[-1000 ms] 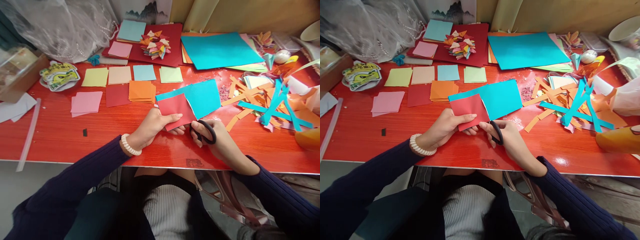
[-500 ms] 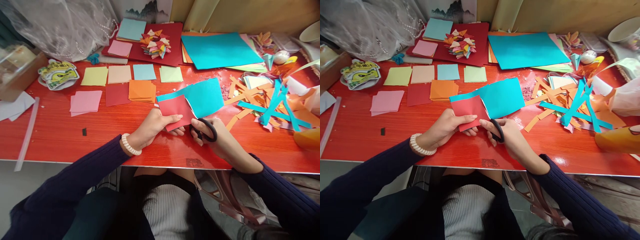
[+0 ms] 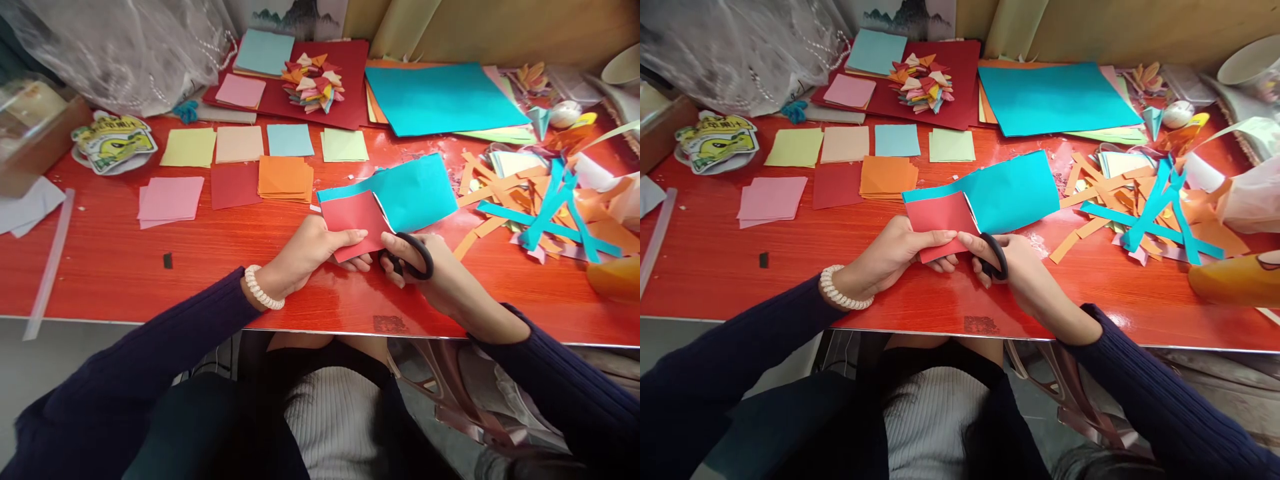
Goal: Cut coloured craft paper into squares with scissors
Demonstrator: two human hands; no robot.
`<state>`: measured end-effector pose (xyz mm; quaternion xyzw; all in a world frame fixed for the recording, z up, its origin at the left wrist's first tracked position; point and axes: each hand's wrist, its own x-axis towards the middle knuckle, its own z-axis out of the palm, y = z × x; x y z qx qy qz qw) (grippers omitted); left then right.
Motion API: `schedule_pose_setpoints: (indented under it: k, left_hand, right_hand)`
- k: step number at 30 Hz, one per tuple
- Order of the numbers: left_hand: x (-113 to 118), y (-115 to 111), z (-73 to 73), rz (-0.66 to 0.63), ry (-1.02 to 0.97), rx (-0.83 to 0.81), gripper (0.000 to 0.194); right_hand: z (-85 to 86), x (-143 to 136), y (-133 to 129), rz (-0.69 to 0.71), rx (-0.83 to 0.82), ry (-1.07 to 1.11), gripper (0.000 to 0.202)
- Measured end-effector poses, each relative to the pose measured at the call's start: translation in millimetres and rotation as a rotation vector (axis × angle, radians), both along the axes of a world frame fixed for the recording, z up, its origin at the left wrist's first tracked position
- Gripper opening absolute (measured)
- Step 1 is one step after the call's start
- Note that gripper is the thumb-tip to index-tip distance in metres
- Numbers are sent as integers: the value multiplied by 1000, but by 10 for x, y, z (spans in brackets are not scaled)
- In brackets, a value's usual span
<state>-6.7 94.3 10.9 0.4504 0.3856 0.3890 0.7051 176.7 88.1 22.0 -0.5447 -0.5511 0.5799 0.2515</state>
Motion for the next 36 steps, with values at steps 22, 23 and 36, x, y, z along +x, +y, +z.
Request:
schedule_pose_setpoints:
  k: [22,23,36]
  left_hand:
    - [-10,-15,-24,-20,32,31,22]
    - [-12,-13,-33,-19,29,33,22]
    - [-4,-28,-29,-25,13,39,18]
  right_hand:
    - [17,-35,46,13,20,-114,54]
    - [26,-43,39,6,27,-121,54]
    - [48,-108,31,-39,-6,-83,52]
